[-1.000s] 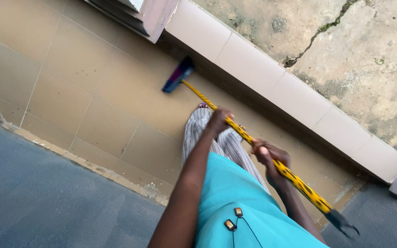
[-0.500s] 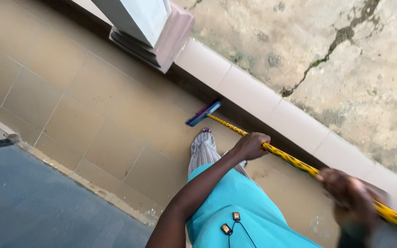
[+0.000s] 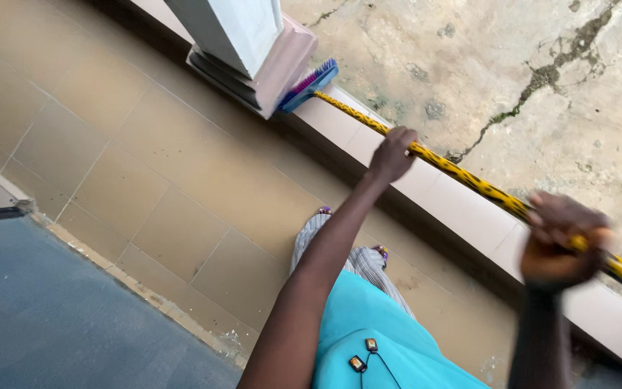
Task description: The person sweeps a tiled floor using a broom, pushing debris along the length of a balcony and around a pillar.
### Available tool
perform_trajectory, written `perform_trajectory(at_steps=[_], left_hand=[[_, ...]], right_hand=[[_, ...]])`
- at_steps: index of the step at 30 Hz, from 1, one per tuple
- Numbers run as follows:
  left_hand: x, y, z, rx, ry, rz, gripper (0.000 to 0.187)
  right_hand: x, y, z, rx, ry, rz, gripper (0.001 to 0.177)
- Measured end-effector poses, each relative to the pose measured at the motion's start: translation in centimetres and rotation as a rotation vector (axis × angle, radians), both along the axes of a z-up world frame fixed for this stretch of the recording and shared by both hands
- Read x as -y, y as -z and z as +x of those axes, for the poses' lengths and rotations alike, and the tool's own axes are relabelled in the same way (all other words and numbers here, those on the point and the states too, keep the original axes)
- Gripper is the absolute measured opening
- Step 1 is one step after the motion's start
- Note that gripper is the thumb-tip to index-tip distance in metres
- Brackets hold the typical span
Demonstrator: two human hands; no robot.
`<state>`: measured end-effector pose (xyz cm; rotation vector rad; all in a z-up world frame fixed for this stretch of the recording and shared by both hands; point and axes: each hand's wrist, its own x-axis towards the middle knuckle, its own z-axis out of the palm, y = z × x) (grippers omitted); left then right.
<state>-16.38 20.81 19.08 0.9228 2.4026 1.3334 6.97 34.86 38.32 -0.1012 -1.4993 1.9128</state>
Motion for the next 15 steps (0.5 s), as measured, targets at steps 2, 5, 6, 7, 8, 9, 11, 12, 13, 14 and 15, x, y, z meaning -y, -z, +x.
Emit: perform_trajectory(at_steps=[2, 5, 6, 7, 8, 9, 11, 12, 13, 14, 15], left_hand=[[-0.2, 3.9, -1.3, -0.233, -0.054, 0.114, 0.038], [1.1, 7.2, -0.4, -0.111, -0.018, -0.086, 0.019], [0.2, 7.2, 0.3, -0.107, -0.008, -0.083, 0.019], [-0.4, 7.1, 1.9, -0.022, 0.049, -0.082, 0.013], [-1.0, 6.7, 3.6, 0.064, 0.106, -0.081, 0.010], [-1.9, 6.0, 5.9, 0.098, 0.172, -0.018, 0.017], [-4.1, 3.9, 11.1, 0.154, 0.295, 0.122, 0.021], [-5.0, 2.8, 13.7, 0.176, 0.353, 0.199, 0.024], [-5.9, 1.8, 15.8, 0.207, 0.398, 0.153, 0.017], [-6.4, 0.8, 17.7, 0.237, 0.442, 0.106, 0.015], [-6.6, -0.1, 18.9, 0.225, 0.447, 0.111, 0.015]], right_hand=[[3.5, 1.7, -3.8, 0.033, 0.008, 0.040, 0.042], [5.2, 1.1, -4.4, 0.135, 0.029, 0.211, 0.043], [5.2, 0.6, -3.3, 0.175, 0.070, 0.118, 0.044], [5.6, 0.3, -1.8, 0.222, 0.120, 0.020, 0.046], [5.2, -0.5, 0.0, 0.251, 0.135, -0.025, 0.048], [4.6, -1.9, 2.5, 0.282, 0.156, -0.030, 0.049], [3.7, -5.0, 7.3, 0.338, 0.206, -0.014, 0.050], [3.3, -6.7, 9.6, 0.364, 0.235, 0.007, 0.050], [3.4, -7.7, 11.4, 0.377, 0.257, 0.008, 0.049], [3.6, -8.5, 13.2, 0.391, 0.279, 0.009, 0.048], [3.4, -8.9, 14.7, 0.467, 0.345, 0.061, 0.051]])
